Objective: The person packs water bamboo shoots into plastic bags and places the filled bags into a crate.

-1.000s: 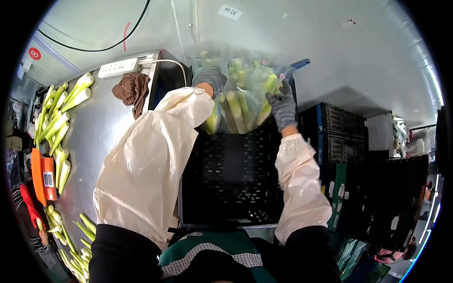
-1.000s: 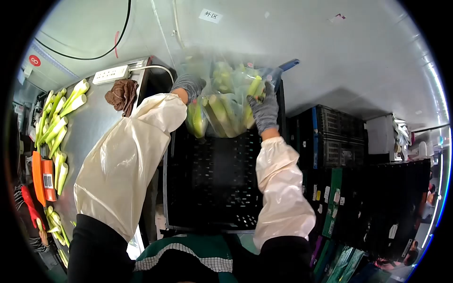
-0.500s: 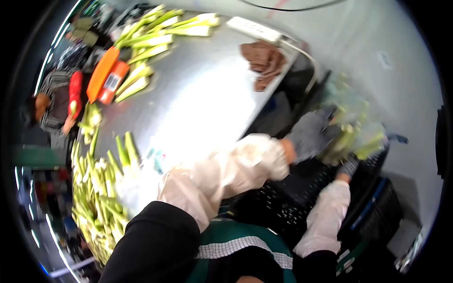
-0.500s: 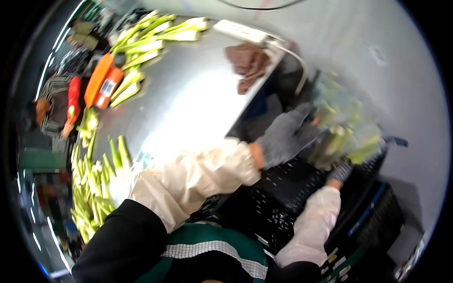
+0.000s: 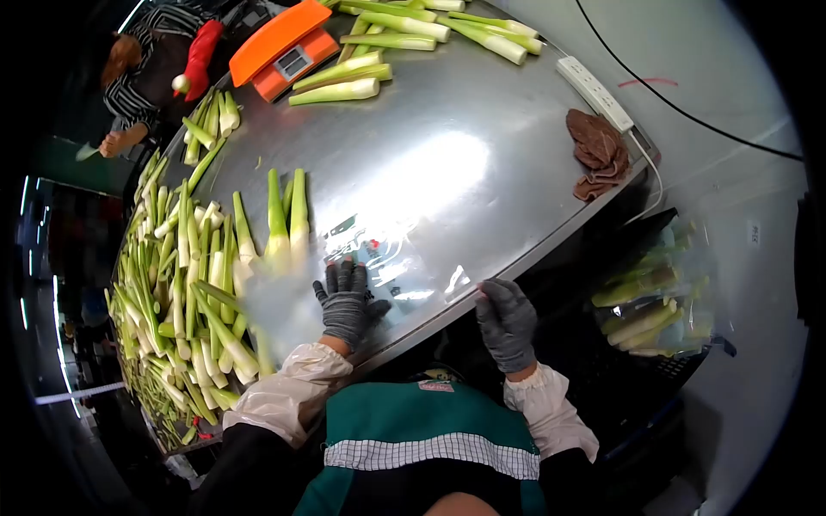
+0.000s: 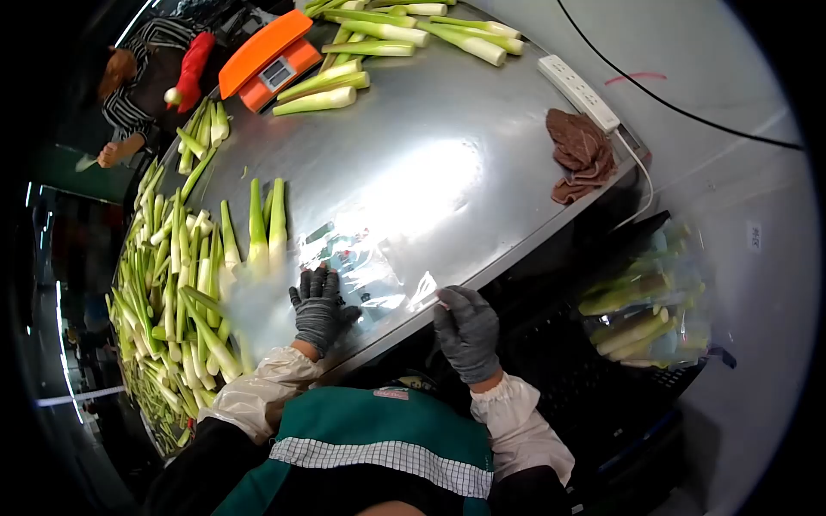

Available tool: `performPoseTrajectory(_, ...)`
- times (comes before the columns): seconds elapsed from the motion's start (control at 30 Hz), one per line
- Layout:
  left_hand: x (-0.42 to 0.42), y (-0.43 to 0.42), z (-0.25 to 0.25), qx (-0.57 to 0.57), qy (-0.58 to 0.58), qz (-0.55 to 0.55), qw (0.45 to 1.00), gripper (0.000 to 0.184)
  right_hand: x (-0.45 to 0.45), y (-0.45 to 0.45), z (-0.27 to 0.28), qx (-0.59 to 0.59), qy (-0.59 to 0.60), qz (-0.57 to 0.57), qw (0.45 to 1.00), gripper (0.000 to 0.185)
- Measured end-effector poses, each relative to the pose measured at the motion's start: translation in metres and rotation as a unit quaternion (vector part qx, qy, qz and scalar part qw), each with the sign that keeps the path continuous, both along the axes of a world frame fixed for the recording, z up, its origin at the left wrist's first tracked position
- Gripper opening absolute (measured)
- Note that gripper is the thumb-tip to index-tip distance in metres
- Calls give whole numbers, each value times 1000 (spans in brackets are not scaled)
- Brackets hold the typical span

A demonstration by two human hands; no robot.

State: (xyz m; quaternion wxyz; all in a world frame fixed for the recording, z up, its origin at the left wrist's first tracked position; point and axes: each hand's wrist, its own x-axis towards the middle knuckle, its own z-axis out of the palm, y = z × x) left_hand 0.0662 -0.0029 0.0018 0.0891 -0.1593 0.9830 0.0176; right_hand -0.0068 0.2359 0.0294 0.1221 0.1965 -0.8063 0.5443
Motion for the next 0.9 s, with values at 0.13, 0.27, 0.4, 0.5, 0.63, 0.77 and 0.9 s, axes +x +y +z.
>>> performPoseTrajectory(0.13,7,-7,-15,-8,140,-44,989,46,3,-36,-1,28,-9,68,997,15)
performPoseTrajectory(0.27,3,-12,-22,19,205,-59,977,34,-6,-61,-5,138,-40,45,989,16)
performPoseTrajectory(0.4,3,-12,-16,69,208,-30,975,33,-31,-84,-26,280,-132,35,950,27)
performPoseTrajectory(0.5,4,-13,-17,106,214,9,971,39,-35,-105,-18,384,-211,36,898,32)
performPoseTrajectory(0.63,5,-16,-19,139,256,49,955,51,-40,-113,-16,399,-329,63,854,32)
performPoseTrajectory(0.77,8,-22,-22,181,259,63,947,55,-35,-106,-32,327,-290,147,887,26)
performPoseTrajectory(0.9,11,-26,-24,242,276,75,927,54,-49,-101,-23,155,-499,226,822,20)
